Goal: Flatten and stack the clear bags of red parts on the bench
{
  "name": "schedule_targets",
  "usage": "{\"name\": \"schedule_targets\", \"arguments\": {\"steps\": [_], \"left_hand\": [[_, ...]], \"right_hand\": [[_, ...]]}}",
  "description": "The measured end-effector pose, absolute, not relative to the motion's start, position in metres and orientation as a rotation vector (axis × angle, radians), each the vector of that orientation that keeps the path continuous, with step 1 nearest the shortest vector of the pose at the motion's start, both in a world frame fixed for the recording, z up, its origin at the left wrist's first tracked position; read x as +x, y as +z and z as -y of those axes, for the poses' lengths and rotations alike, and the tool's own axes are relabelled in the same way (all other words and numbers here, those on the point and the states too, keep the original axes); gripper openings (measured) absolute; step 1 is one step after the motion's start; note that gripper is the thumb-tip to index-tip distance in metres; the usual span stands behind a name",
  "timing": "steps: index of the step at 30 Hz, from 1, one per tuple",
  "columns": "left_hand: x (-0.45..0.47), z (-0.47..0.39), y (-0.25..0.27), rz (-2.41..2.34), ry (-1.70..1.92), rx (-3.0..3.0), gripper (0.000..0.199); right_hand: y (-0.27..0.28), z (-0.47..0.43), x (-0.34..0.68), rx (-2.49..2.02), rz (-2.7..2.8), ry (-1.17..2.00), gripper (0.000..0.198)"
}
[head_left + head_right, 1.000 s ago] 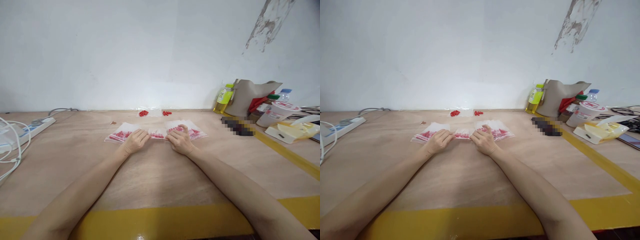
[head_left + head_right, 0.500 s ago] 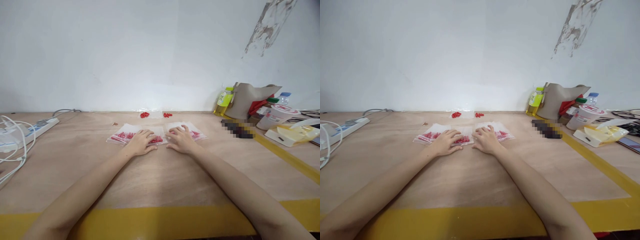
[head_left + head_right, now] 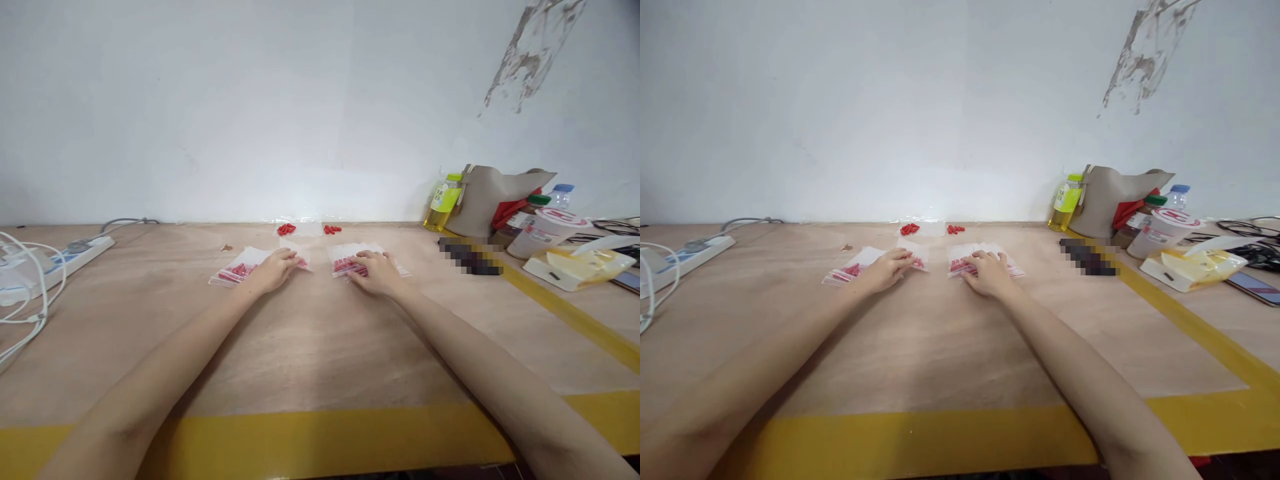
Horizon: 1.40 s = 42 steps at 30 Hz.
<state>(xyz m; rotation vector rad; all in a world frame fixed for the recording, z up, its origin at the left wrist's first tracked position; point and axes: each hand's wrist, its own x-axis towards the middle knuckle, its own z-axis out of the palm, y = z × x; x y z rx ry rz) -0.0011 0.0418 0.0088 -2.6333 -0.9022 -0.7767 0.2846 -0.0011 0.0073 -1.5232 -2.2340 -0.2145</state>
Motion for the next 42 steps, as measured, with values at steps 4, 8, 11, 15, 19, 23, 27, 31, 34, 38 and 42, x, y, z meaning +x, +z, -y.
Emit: {"name": "schedule_targets", "arguments": {"steps": [4, 8, 11, 15, 19, 23, 27, 31, 34, 38, 42], "left_hand": [[-0.034, -0.026, 0.011, 0.934, -0.476, -2.656, 0.035], [-0.064, -0.017, 0.009, 1.002, -0.473, -2.662, 0.037], [-0.079, -0.015, 0.007, 1.028, -0.525, -2.629, 0.037], [-0.085, -0.008, 0.005, 1.088, -0.540, -2.555, 0.036], [-0.070, 0.009, 0.009, 1.165, -0.575, -2.385, 0.037], [-0.036, 0.024, 0.010, 1.075, -0.724, -2.466, 0.041], [-0.001, 0.023, 0.003, 0.939, -0.741, -2.680, 0.037], [0.017, 0.010, -0.004, 0.796, -0.773, -2.701, 0.026], [0.019, 0.004, -0.007, 0.720, -0.819, -2.664, 0.019], [0.017, 0.003, -0.011, 0.740, -0.865, -2.647, 0.020], [0.016, 0.004, -0.012, 0.800, -0.863, -2.657, 0.019]], "right_hand": [[0.011, -0.001, 0.267, -1.571, 2.279, -0.224, 0.038], [0.010, -0.006, 0.252, -1.601, 2.329, -0.222, 0.035], [0.008, -0.009, 0.242, -1.519, 2.377, -0.235, 0.033], [0.001, -0.004, 0.223, -1.324, 2.428, -0.222, 0.031], [-0.007, 0.005, 0.207, -1.119, 2.449, -0.200, 0.034], [-0.006, 0.007, 0.213, -1.017, 2.424, -0.117, 0.046], [0.002, 0.008, 0.235, -1.074, 2.457, -0.249, 0.046], [0.001, 0.010, 0.252, -1.160, 2.468, -0.445, 0.036], [-0.006, 0.008, 0.257, -1.083, 2.445, -0.565, 0.023], [-0.013, 0.004, 0.258, -0.972, 2.426, -0.669, 0.023], [-0.015, 0.002, 0.257, -0.975, 2.362, -0.703, 0.025]]}}
